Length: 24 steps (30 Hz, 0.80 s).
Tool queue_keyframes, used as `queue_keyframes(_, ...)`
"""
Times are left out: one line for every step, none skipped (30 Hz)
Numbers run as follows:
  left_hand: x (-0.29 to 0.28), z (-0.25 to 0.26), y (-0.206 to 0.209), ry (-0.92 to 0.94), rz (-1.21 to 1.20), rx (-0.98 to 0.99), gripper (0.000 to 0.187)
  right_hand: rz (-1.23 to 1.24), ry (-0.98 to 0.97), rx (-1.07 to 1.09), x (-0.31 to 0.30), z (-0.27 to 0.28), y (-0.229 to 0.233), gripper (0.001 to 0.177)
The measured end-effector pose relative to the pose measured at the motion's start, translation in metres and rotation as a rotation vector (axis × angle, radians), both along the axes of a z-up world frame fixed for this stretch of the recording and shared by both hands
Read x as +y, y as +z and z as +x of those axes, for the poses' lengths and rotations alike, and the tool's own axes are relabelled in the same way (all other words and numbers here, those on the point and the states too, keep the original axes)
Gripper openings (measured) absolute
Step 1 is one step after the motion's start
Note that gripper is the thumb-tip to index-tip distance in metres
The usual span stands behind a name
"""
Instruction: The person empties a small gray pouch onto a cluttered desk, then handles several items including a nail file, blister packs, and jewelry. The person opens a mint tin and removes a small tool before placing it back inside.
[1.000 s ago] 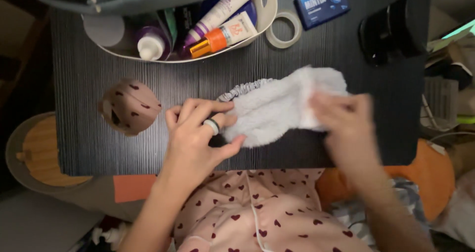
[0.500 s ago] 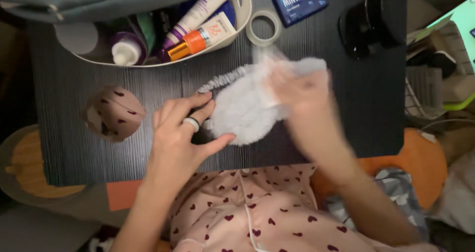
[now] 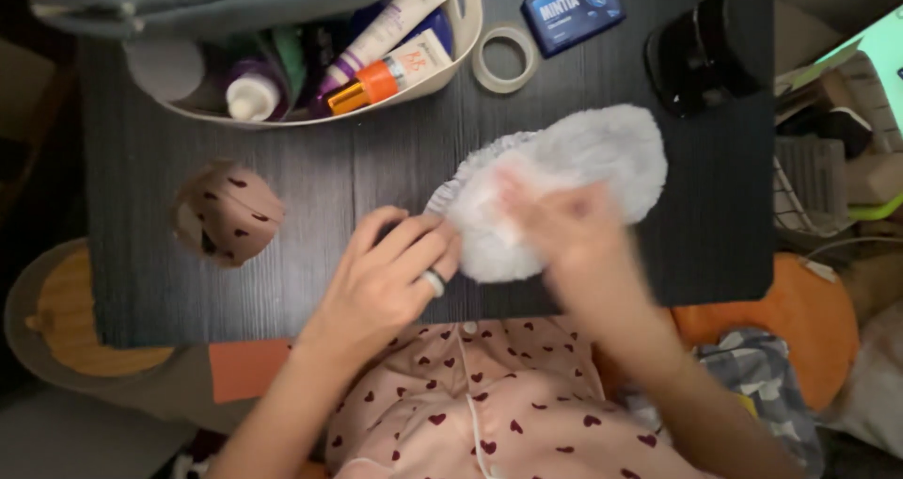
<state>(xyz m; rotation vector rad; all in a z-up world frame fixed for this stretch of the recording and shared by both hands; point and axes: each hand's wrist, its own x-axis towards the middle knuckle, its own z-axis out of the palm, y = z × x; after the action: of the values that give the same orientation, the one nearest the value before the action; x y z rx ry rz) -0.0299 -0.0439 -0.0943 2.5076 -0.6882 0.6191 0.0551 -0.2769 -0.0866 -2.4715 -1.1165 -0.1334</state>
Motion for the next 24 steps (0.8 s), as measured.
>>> queue_keyframes(0.002, 0.001, 0.003, -0.004, -0.002, 0.004, 0.021, -0.002, -0.004, 0.004, -0.021, 0.014, -0.003, 0.059)
queue_keyframes(0.004, 0.0, 0.006, -0.016, -0.016, 0.043, 0.024, -0.109, -0.111, -0.13, -0.043, 0.028, -0.006, 0.06)
queue_keyframes(0.006, 0.001, 0.008, -0.026, -0.029, 0.073, 0.026, -0.214, -0.215, -0.272, -0.064, 0.043, -0.009, 0.06)
queue_keyframes(0.005, 0.001, 0.008, -0.028, -0.03, 0.07, 0.026, -0.215, -0.218, -0.276, -0.079, 0.047, -0.01, 0.06)
queue_keyframes(0.004, -0.001, 0.007, -0.017, -0.076, 0.124, 0.025, -0.223, -0.37, -0.222, -0.095, 0.049, -0.012, 0.065)
queue_keyframes(0.002, -0.003, 0.007, -0.007, -0.123, 0.179, 0.025, -0.229, -0.522, -0.167, -0.112, 0.05, -0.014, 0.07)
queue_keyframes(-0.003, -0.001, 0.012, -0.005, -0.12, 0.17, 0.025, -0.224, -0.521, -0.175, -0.116, 0.048, -0.012, 0.07)
queue_keyframes(-0.007, 0.001, 0.017, 0.083, -0.119, 0.181, 0.028, -0.108, -0.455, -0.138, -0.119, 0.045, -0.01, 0.06)
queue_keyframes(-0.012, 0.0, 0.021, 0.174, -0.119, 0.202, 0.032, 0.004, -0.385, -0.09, -0.123, 0.04, -0.008, 0.049)
queue_keyframes(-0.014, 0.001, 0.023, 0.179, -0.118, 0.203, 0.032, 0.005, -0.38, -0.088, -0.111, 0.035, -0.003, 0.049)
queue_keyframes(-0.016, 0.004, 0.025, 0.144, -0.083, 0.082, 0.042, 0.09, -0.259, -0.047, -0.099, 0.031, 0.002, 0.052)
queue_keyframes(-0.018, 0.009, 0.027, 0.107, -0.046, -0.04, 0.051, 0.177, -0.138, -0.006, -0.086, 0.028, 0.009, 0.057)
queue_keyframes(-0.021, 0.009, 0.023, 0.108, -0.043, -0.04, 0.051, 0.181, -0.136, -0.006, -0.088, 0.03, 0.005, 0.057)
queue_keyframes(-0.023, 0.011, 0.019, 0.1, -0.147, 0.016, 0.044, 0.168, -0.097, -0.033, -0.089, 0.033, 0.001, 0.054)
queue_keyframes(-0.025, 0.012, 0.016, 0.091, -0.25, 0.07, 0.038, 0.155, -0.058, -0.062, -0.089, 0.036, -0.003, 0.053)
queue_keyframes(-0.027, 0.013, 0.019, 0.091, -0.248, 0.069, 0.038, 0.158, -0.058, -0.062, -0.104, 0.043, -0.013, 0.053)
queue_keyframes(-0.029, 0.013, 0.022, 0.229, -0.576, 0.394, 0.026, 0.298, -0.215, -0.009, -0.118, 0.05, -0.024, 0.038)
queue_keyframes(-0.031, 0.013, 0.024, 0.356, -0.899, 0.73, 0.016, 0.446, -0.368, 0.044, -0.132, 0.057, -0.035, 0.027)
queue_keyframes(-0.029, 0.011, 0.012, 0.358, -0.899, 0.729, 0.016, 0.446, -0.366, 0.044, -0.12, 0.062, -0.013, 0.027)
queue_keyframes(-0.028, 0.009, -0.001, 0.168, -1.217, 0.748, 0.015, 0.504, -0.251, 0.032, -0.108, 0.066, 0.008, 0.037)
queue_keyframes(-0.026, 0.007, -0.014, -0.039, -1.527, 0.755, 0.016, 0.562, -0.14, 0.02, -0.097, 0.069, 0.029, 0.048)
queue_keyframes(-0.027, 0.006, -0.015, -0.038, -1.525, 0.756, 0.016, 0.563, -0.141, 0.021, -0.099, 0.073, 0.023, 0.048)
queue_keyframes(-0.027, 0.004, -0.016, 0.054, -1.538, 0.795, 0.02, 0.533, -0.23, -0.009, -0.1, 0.077, 0.018, 0.044)
queue_keyframes(-0.028, 0.004, -0.017, 0.147, -1.549, 0.833, 0.024, 0.504, -0.318, -0.039, -0.101, 0.081, 0.012, 0.042)
